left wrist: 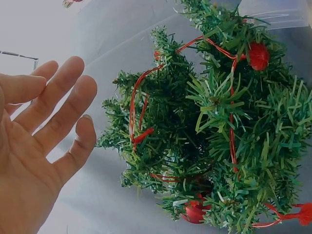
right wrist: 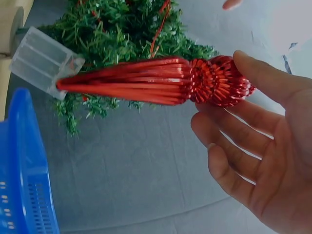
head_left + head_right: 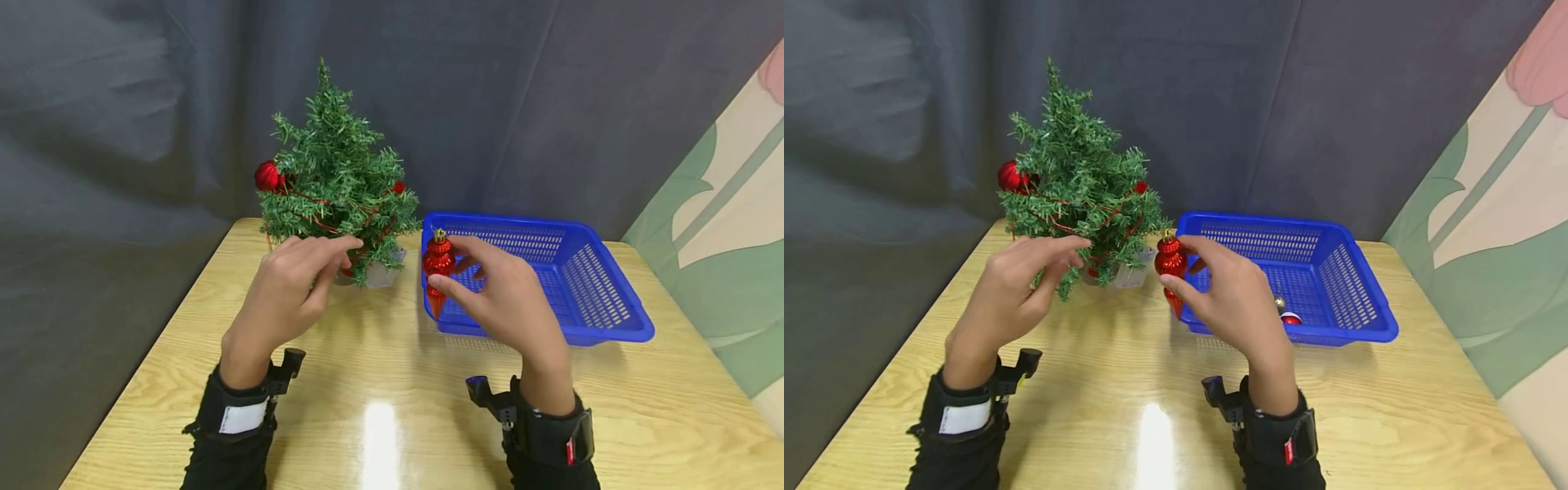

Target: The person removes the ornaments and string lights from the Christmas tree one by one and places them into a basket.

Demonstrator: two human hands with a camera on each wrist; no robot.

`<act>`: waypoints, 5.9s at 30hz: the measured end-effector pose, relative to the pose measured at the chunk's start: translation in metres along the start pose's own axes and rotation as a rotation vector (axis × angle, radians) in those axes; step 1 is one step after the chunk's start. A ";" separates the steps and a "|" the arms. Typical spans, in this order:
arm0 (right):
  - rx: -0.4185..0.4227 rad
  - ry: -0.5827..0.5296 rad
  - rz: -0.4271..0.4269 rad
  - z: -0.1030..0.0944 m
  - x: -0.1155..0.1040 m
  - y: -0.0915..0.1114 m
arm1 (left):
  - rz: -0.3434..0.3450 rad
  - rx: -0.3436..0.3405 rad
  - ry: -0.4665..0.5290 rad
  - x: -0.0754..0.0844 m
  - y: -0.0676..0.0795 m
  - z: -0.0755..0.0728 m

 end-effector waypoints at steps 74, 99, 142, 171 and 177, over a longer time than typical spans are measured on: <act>-0.365 0.175 0.529 0.010 0.149 0.007 | -0.050 0.016 -0.058 -0.014 0.002 -0.007; -0.452 0.202 0.526 0.033 0.168 0.010 | -0.073 0.033 -0.056 -0.018 0.008 -0.013; -0.540 0.145 0.583 0.037 0.169 0.013 | -0.195 -0.025 -0.094 -0.041 0.013 -0.007; -0.536 0.127 0.546 0.036 0.168 0.012 | -0.512 0.124 -0.142 -0.094 0.035 -0.022; -0.496 0.135 0.513 0.028 0.159 0.008 | -0.886 0.056 -0.110 -0.122 0.053 -0.015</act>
Point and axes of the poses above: each hand's wrist, its own y-axis away from the middle knuckle, its own z-axis out of the palm, x = y × z, the point moved 4 cm from there along -y, towards the middle knuckle, and after that the axes turned 7 degrees about -y, right-handed, at the moved point
